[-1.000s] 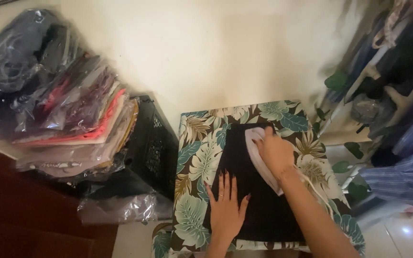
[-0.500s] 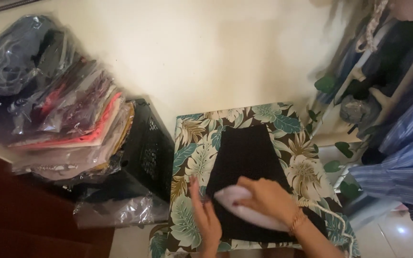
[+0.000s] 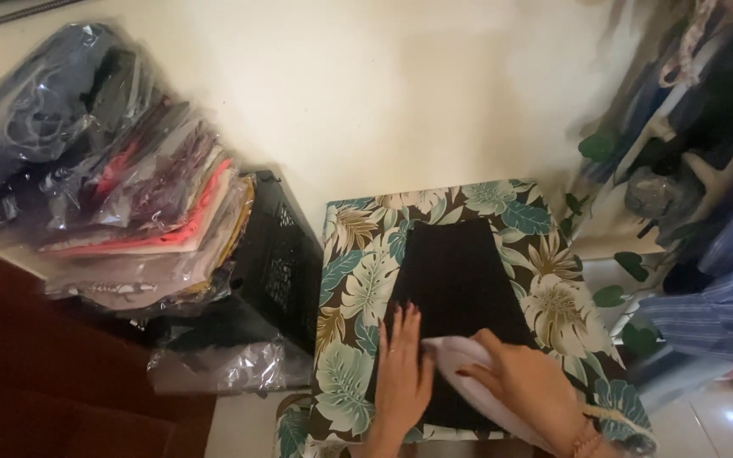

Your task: Smoothing and folding a black garment on a table, then placing it into a plastic bag.

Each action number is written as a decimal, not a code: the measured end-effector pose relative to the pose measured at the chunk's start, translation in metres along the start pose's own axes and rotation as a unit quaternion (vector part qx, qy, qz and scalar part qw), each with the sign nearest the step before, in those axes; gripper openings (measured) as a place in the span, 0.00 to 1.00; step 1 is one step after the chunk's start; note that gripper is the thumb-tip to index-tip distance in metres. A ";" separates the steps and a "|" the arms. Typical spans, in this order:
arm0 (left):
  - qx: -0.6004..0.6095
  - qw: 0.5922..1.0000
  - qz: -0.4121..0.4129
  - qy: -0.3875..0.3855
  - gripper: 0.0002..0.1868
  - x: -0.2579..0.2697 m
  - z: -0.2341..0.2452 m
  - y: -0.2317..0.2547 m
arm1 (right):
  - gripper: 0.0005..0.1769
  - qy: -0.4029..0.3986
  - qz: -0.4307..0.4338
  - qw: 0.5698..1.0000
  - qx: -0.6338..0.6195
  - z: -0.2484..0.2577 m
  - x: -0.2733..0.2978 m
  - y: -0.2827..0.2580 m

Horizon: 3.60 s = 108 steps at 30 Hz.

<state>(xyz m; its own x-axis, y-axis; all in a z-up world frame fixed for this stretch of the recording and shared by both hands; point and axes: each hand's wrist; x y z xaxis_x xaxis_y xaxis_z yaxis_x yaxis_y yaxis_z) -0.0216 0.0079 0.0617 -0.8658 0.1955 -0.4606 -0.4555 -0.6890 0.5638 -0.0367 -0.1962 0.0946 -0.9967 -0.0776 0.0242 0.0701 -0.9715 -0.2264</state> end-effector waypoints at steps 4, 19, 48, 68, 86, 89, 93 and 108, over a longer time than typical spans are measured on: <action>-0.338 0.925 -0.164 0.052 0.36 0.008 -0.027 -0.021 | 0.25 0.053 -0.020 0.997 0.055 -0.010 -0.007 0.014; -0.284 0.949 -0.139 -0.015 0.38 0.012 -0.037 -0.026 | 0.28 0.058 -0.159 0.984 0.053 0.046 -0.064 0.010; -0.204 0.970 -0.078 -0.111 0.37 0.012 -0.032 -0.017 | 0.34 0.166 -0.229 0.958 0.051 0.030 -0.124 0.114; 0.039 0.941 0.334 0.035 0.15 0.054 0.006 -0.088 | 0.29 0.338 -0.176 0.924 0.027 -0.134 0.039 0.115; 0.049 0.945 0.319 -0.048 0.17 0.055 0.008 -0.078 | 0.16 0.321 -0.317 0.803 -0.390 -0.135 0.103 0.152; 0.052 0.956 0.288 -0.018 0.19 0.059 0.006 -0.078 | 0.18 0.279 -0.330 0.839 -0.329 -0.122 0.109 0.143; 0.077 0.962 0.264 0.007 0.18 0.059 0.010 -0.076 | 0.17 0.332 -0.300 0.832 -0.328 -0.125 0.113 0.139; -0.032 0.952 0.303 -0.037 0.16 0.055 0.024 -0.063 | 0.19 0.211 -0.358 0.766 -0.490 -0.157 0.107 0.164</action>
<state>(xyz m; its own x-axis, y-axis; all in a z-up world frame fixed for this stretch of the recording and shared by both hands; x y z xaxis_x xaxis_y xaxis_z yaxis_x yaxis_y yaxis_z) -0.0450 0.0789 0.0172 -0.9788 -0.2046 -0.0128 0.1443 -0.7318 0.6661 -0.1385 -0.3284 -0.0928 -0.7036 0.6775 0.2145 -0.3595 -0.0789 -0.9298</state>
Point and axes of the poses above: each hand's wrist, its own x-axis away from the middle knuckle, its own z-axis out of the back of the hand, y = z × x, and after that the axes turned 7 degrees about y, right-handed
